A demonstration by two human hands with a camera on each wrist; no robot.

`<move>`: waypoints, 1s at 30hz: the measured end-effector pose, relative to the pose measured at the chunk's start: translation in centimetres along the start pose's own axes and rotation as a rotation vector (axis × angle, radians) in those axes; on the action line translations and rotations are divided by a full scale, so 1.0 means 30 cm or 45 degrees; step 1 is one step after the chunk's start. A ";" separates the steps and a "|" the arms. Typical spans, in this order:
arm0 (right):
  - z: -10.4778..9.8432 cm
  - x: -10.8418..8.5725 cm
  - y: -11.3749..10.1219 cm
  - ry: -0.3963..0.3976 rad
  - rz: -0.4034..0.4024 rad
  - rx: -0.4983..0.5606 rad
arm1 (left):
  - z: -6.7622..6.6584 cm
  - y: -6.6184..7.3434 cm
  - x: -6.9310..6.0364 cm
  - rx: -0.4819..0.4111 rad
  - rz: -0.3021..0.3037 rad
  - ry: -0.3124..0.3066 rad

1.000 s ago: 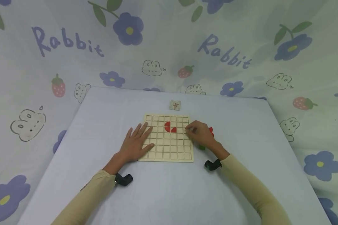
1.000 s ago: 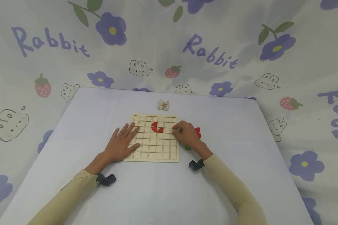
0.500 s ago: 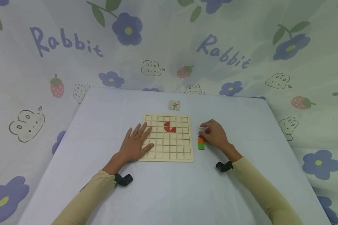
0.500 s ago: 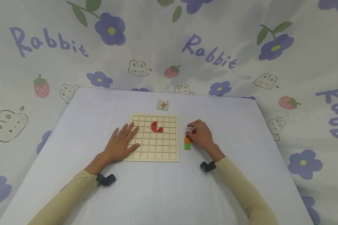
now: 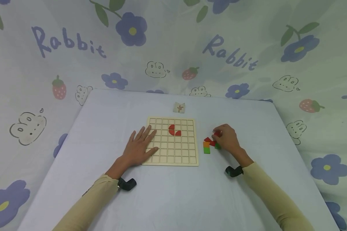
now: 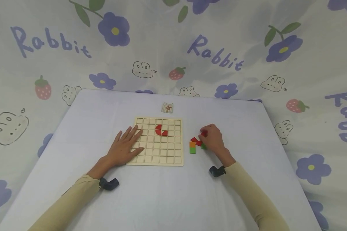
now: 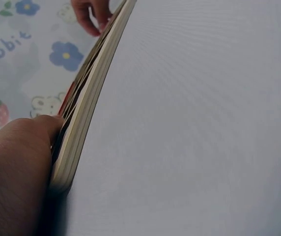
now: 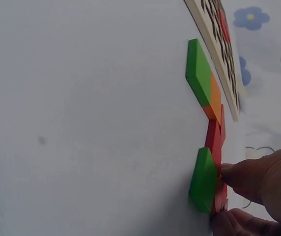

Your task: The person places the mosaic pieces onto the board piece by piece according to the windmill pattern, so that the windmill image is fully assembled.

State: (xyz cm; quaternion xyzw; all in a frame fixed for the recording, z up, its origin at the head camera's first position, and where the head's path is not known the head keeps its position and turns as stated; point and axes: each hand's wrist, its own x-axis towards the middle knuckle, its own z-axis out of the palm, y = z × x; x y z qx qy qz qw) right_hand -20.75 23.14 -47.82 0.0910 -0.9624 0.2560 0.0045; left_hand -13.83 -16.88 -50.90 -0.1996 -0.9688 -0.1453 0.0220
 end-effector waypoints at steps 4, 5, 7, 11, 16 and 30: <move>-0.008 0.006 0.013 -0.026 0.046 0.014 | 0.004 0.003 -0.001 0.000 -0.001 -0.007; -0.011 0.005 0.015 -0.028 0.053 0.019 | 0.004 0.004 0.000 0.004 0.000 -0.008; -0.016 -0.001 0.018 -0.016 0.070 0.034 | 0.004 0.006 0.001 -0.002 0.004 -0.007; -0.026 -0.027 0.015 0.024 0.085 0.061 | 0.007 0.002 0.003 0.000 0.009 -0.012; -0.030 -0.031 0.022 0.004 0.073 0.093 | 0.009 -0.006 0.000 0.011 -0.007 -0.008; -0.033 -0.014 0.046 -0.065 0.177 0.047 | 0.004 -0.001 0.002 0.008 -0.008 -0.023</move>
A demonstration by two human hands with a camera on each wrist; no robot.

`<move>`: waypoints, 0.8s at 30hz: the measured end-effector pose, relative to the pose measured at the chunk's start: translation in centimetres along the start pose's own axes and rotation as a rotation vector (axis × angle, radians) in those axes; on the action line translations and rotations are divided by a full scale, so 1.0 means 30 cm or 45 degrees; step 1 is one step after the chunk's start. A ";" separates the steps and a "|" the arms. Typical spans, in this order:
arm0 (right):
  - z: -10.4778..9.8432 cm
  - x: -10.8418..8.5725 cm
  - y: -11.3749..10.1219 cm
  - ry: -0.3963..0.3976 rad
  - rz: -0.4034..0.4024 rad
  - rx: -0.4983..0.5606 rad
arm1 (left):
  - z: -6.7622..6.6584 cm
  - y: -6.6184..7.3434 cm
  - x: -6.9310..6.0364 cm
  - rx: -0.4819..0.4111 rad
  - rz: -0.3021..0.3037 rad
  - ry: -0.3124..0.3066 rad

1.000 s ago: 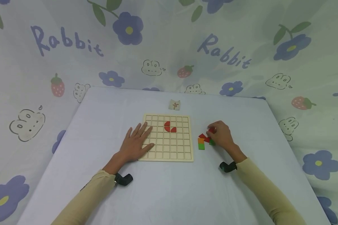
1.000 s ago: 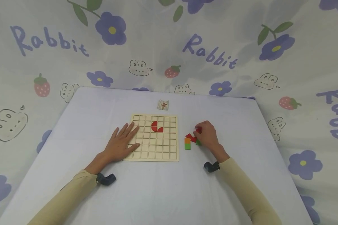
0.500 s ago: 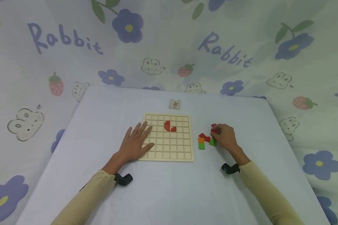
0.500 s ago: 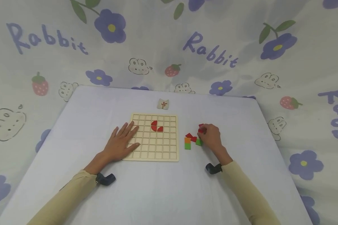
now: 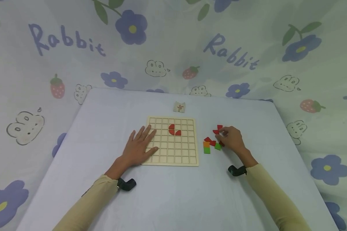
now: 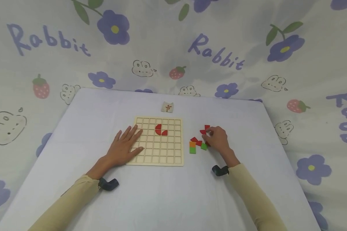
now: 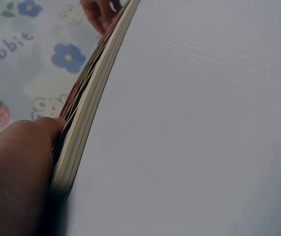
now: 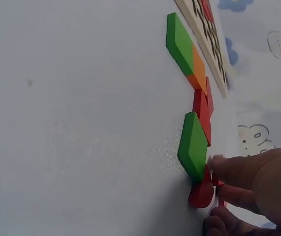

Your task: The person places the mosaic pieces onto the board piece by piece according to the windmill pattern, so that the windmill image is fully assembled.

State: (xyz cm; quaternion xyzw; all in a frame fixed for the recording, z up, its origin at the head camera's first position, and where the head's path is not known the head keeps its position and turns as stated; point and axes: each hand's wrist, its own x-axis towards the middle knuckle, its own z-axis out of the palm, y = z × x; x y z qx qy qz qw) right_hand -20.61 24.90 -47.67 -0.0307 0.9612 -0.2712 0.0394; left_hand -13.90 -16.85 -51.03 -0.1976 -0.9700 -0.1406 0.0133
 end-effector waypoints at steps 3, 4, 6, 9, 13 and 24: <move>0.010 0.011 -0.002 0.036 -0.030 -0.012 | -0.004 0.002 -0.002 -0.010 0.002 0.006; 0.014 0.016 -0.002 0.047 -0.038 -0.017 | -0.005 0.003 -0.002 -0.012 0.004 0.009; 0.021 0.026 -0.002 0.061 -0.046 -0.031 | -0.005 0.004 -0.002 -0.017 0.009 0.012; 0.028 0.041 -0.006 0.061 -0.042 -0.040 | -0.007 0.004 -0.003 -0.020 0.011 0.018; 0.032 0.063 -0.023 0.020 0.018 0.014 | -0.005 -0.001 -0.006 -0.020 0.004 0.019; 0.051 0.080 -0.083 0.025 0.020 0.189 | 0.003 -0.002 -0.005 -0.017 0.000 0.006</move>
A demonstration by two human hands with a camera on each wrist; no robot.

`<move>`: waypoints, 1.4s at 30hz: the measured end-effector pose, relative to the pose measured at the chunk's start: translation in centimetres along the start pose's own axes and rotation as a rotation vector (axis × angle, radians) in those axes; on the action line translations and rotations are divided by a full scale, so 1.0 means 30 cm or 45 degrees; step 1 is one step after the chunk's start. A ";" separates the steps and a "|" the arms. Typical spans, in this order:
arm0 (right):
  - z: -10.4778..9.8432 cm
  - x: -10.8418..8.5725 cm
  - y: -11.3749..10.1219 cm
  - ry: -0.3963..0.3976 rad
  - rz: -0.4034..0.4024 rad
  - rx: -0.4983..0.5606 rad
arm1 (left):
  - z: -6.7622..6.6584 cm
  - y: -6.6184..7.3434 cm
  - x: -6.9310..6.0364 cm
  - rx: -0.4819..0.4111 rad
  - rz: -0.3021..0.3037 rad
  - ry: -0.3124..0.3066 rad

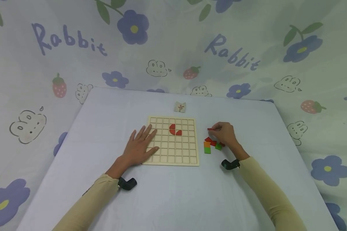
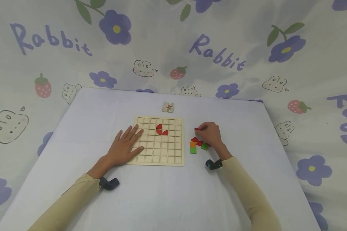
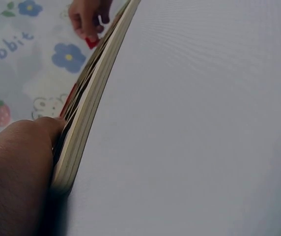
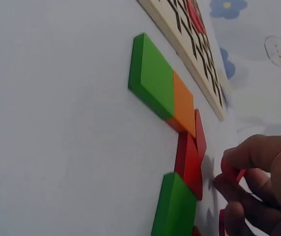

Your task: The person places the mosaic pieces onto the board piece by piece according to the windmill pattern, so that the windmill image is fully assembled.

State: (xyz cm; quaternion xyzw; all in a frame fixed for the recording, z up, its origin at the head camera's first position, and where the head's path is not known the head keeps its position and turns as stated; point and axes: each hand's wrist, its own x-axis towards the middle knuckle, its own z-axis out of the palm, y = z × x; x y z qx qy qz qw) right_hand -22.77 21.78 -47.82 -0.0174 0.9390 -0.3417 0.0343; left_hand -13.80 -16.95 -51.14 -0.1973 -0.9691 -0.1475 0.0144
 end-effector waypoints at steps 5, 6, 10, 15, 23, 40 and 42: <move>0.015 0.000 -0.025 0.067 -0.147 0.042 | -0.003 -0.001 0.000 0.002 0.006 0.009; 0.017 0.000 -0.032 0.072 -0.176 0.054 | -0.004 -0.002 0.001 0.005 0.007 0.009; 0.022 0.002 -0.060 0.070 -0.256 0.118 | -0.003 -0.006 0.004 0.013 0.013 0.012; 0.036 0.003 -0.090 0.034 -0.272 0.189 | -0.003 -0.005 0.006 0.006 0.012 0.007; 0.058 0.009 -0.107 -0.054 -0.428 0.245 | -0.006 0.001 0.003 -0.004 0.017 0.018; 0.148 -0.023 -0.173 -0.046 -0.322 0.241 | -0.006 0.002 -0.002 -0.013 0.015 0.021; 0.160 -0.026 -0.177 -0.056 -0.332 0.228 | 0.000 0.000 -0.001 -0.009 0.018 0.020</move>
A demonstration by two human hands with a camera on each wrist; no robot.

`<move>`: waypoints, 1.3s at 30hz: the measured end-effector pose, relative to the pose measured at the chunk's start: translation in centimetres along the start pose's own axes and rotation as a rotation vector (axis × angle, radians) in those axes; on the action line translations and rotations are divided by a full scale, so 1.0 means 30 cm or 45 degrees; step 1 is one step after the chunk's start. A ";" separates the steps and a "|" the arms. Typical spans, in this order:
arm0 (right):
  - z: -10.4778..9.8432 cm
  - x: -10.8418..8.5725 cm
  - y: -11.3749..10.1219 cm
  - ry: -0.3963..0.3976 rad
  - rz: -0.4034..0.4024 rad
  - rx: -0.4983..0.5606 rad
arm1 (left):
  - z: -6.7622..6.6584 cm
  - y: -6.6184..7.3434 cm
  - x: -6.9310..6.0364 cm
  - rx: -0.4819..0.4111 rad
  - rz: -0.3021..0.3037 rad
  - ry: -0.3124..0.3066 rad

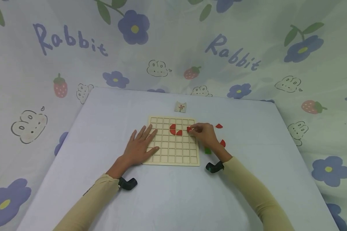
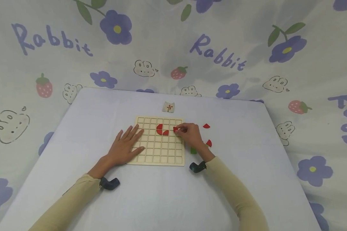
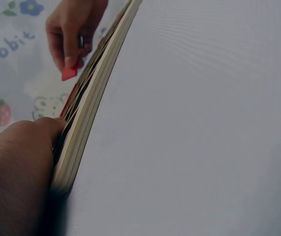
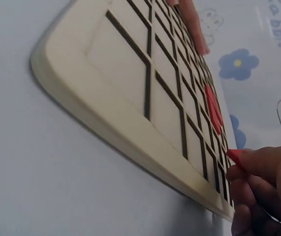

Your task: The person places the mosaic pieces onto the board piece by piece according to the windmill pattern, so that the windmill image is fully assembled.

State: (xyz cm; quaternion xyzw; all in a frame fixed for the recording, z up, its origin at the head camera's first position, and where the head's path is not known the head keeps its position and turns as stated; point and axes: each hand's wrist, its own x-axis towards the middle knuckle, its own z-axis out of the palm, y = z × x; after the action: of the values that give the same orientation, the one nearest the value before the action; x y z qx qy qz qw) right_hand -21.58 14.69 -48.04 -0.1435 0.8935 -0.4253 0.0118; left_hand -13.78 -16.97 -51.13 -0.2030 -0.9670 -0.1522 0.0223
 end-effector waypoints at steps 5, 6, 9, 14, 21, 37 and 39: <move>0.025 0.003 -0.002 -0.018 -0.061 -0.047 | 0.002 -0.003 0.002 0.017 0.002 -0.001; 0.029 0.004 -0.003 -0.019 -0.068 -0.062 | 0.001 -0.002 0.002 0.019 0.003 0.000; 0.036 0.008 -0.010 -0.019 -0.049 -0.096 | -0.003 0.000 0.001 0.026 0.006 0.005; 0.044 0.009 -0.023 -0.003 0.012 -0.124 | -0.008 0.005 0.001 0.021 0.014 0.015; 0.054 -0.003 -0.050 -0.014 0.028 -0.237 | -0.011 0.006 -0.002 0.021 0.000 -0.005; 0.028 -0.018 -0.015 0.000 -0.049 -0.177 | 0.002 0.000 -0.002 0.036 -0.008 -0.002; 0.016 -0.021 -0.008 0.007 -0.045 -0.173 | -0.001 0.000 -0.001 0.029 -0.009 -0.008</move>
State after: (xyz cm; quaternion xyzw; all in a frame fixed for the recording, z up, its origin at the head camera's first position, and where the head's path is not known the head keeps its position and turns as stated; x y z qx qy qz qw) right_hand -20.84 14.35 -48.22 -0.1583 0.9177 -0.3642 -0.0081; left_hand -13.76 -16.99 -51.11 -0.1996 -0.9695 -0.1407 0.0209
